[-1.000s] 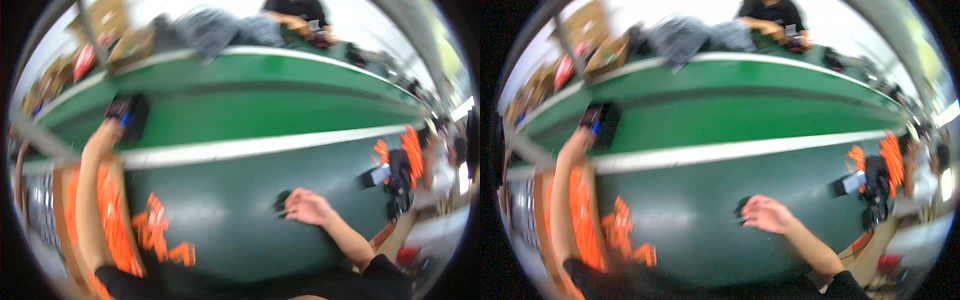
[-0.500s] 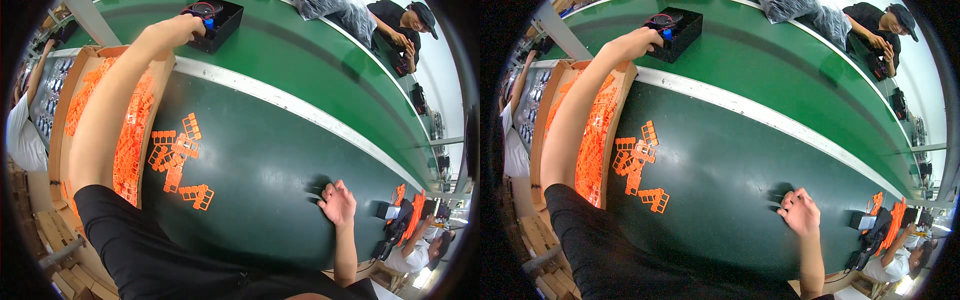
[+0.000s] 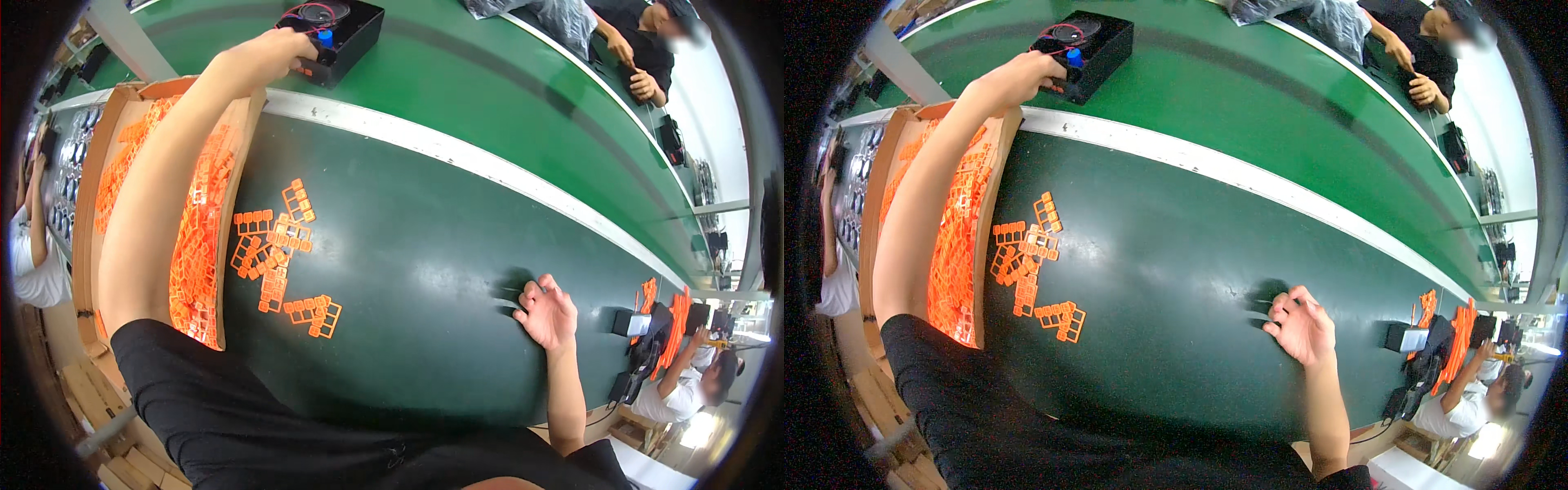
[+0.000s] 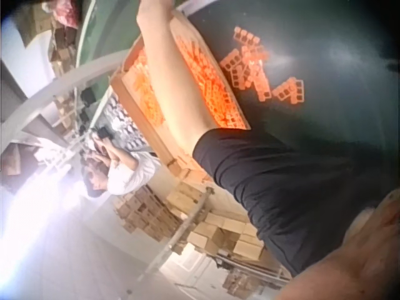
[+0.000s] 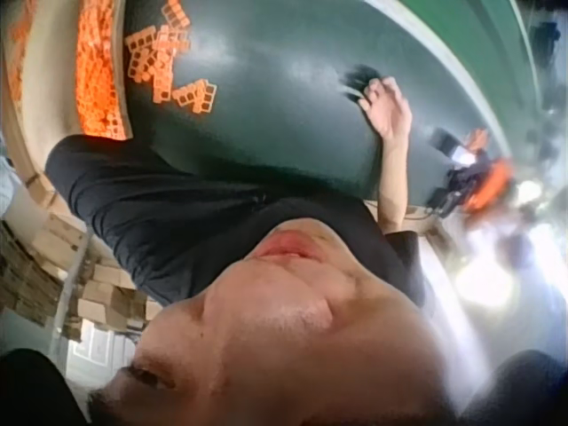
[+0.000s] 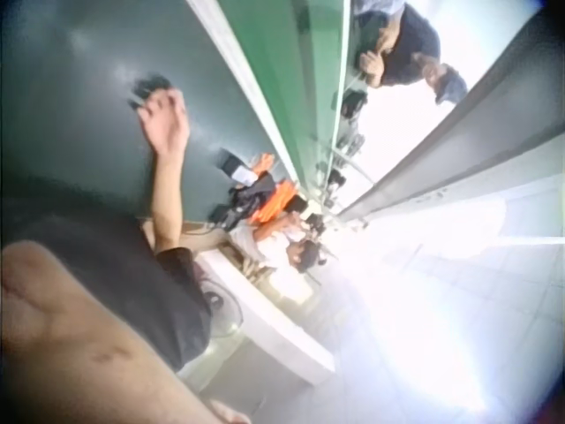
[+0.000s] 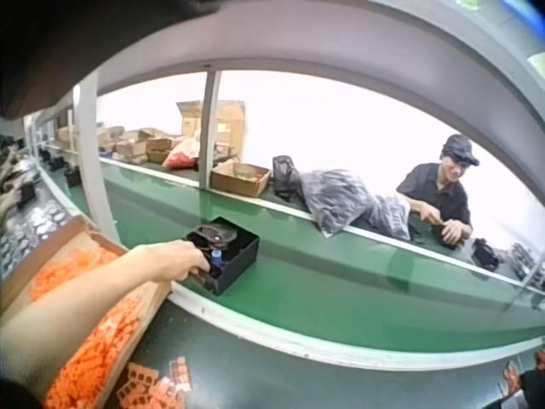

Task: Assembling orange plastic components and electronic circuit boards into black speaker housings on a factory production line.

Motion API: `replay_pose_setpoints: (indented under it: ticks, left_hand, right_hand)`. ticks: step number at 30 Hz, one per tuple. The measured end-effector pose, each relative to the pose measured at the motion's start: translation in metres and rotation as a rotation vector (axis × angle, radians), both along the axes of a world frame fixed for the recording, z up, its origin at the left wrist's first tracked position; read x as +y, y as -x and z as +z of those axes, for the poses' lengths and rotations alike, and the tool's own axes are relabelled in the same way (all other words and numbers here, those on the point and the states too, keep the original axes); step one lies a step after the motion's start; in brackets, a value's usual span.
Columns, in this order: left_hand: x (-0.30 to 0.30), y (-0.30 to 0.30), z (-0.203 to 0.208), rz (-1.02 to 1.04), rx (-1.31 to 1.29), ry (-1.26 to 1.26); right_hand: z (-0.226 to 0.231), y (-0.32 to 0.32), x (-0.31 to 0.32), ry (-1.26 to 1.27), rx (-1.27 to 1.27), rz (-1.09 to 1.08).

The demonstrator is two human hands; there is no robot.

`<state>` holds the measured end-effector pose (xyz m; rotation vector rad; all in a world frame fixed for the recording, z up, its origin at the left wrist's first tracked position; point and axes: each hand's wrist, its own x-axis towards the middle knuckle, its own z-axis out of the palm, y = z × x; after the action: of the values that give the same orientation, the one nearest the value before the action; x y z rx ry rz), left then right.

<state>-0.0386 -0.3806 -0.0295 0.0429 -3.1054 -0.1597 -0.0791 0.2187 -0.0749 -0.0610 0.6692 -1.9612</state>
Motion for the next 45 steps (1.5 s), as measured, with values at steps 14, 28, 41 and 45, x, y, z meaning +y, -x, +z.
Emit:
replay_pose_setpoints:
  ticks: [14, 28, 41, 45]
  left_hand:
    - [0.049, 0.007, -0.017, -0.099, 0.117, 0.356]
    - [0.411, -0.022, 0.034, -0.025, 0.393, 0.222]
    - [0.53, -0.061, -0.023, 0.119, 0.446, 0.018]
    - [0.524, -0.068, -0.024, 0.099, 0.47, -0.084]
  right_hand:
    - [0.001, -0.003, 0.007, 0.092, 0.039, 0.103]
    - [0.011, 0.005, 0.045, -0.203, 0.511, -0.24]
    - [0.099, 0.057, -0.027, -0.436, 1.888, -0.286]
    - [0.103, 0.045, -0.097, -0.633, 2.283, 0.507]
